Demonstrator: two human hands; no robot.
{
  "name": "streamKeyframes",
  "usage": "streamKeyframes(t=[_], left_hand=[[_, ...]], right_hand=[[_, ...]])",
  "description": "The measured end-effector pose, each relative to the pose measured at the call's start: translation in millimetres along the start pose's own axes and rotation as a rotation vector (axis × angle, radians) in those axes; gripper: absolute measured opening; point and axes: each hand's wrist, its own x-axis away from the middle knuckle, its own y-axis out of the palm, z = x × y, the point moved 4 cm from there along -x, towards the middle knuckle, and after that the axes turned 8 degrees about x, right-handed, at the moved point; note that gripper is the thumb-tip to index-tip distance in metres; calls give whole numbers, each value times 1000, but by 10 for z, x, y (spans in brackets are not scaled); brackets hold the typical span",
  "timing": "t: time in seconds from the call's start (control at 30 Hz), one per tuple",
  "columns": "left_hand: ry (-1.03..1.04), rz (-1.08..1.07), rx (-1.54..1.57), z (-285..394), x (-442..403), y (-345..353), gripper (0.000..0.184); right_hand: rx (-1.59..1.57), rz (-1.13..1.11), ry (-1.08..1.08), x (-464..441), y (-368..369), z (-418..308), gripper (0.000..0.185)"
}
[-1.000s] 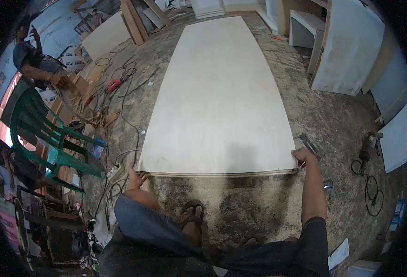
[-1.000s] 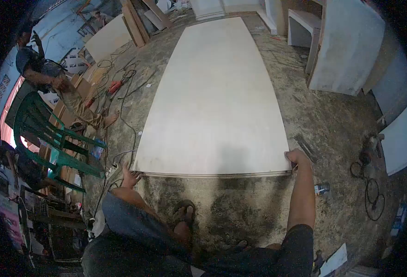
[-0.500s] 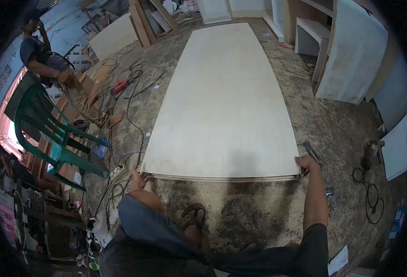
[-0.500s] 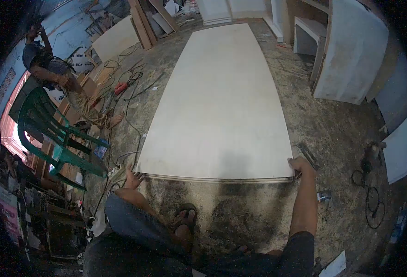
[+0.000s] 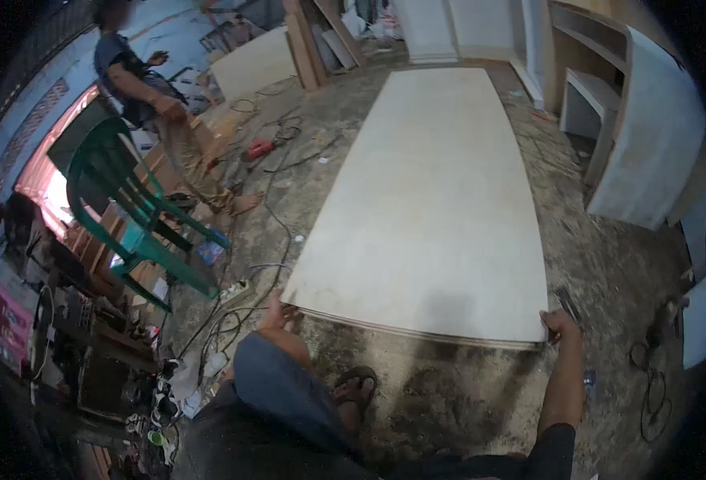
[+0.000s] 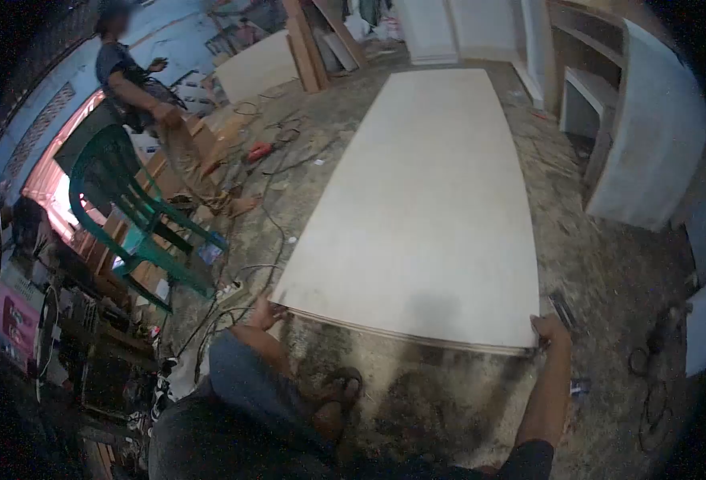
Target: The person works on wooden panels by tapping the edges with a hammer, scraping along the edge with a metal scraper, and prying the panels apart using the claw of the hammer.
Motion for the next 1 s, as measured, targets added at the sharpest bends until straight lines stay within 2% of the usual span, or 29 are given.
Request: streamKeyframes(t=[0.07,0.2,0.3,0.37,0.43,0.47,0.53,0.6,0.77,0.83,0.9,1.0], left_hand=[[-32,18,-18,-84,-103,-54,64],[-2,96,38,-129,95,80,57],[-13,170,65,-181,164,141,52],[-85,161,230,-165,365,257,38],[-117,157,286,-226,422,303,39],[-130,149,299,-258,417,310,40],[-151,141,295,-330,412,322,41],[-168,134,290,-382,391,334,43],[-208,113,273,-454,349,335,46],[-222,107,264,-480,328,327,47],[-234,103,253,-509,289,319,49],[-253,91,226,-504,200,300,51]], right_hand=[[15,28,16,-36,9,-6,50],[88,25,1,-491,68,254,52],[178,94,-6,-1031,184,599,64],[141,64,42,-922,161,434,67],[83,47,56,-492,26,213,67],[176,157,-78,-469,0,177,60],[270,273,-213,-585,82,248,54],[192,203,-117,-1157,175,558,55],[227,159,-69,-1607,261,728,57],[233,143,-48,-1470,234,698,58],[70,19,20,-861,146,404,58],[-11,31,112,-339,71,151,57]])
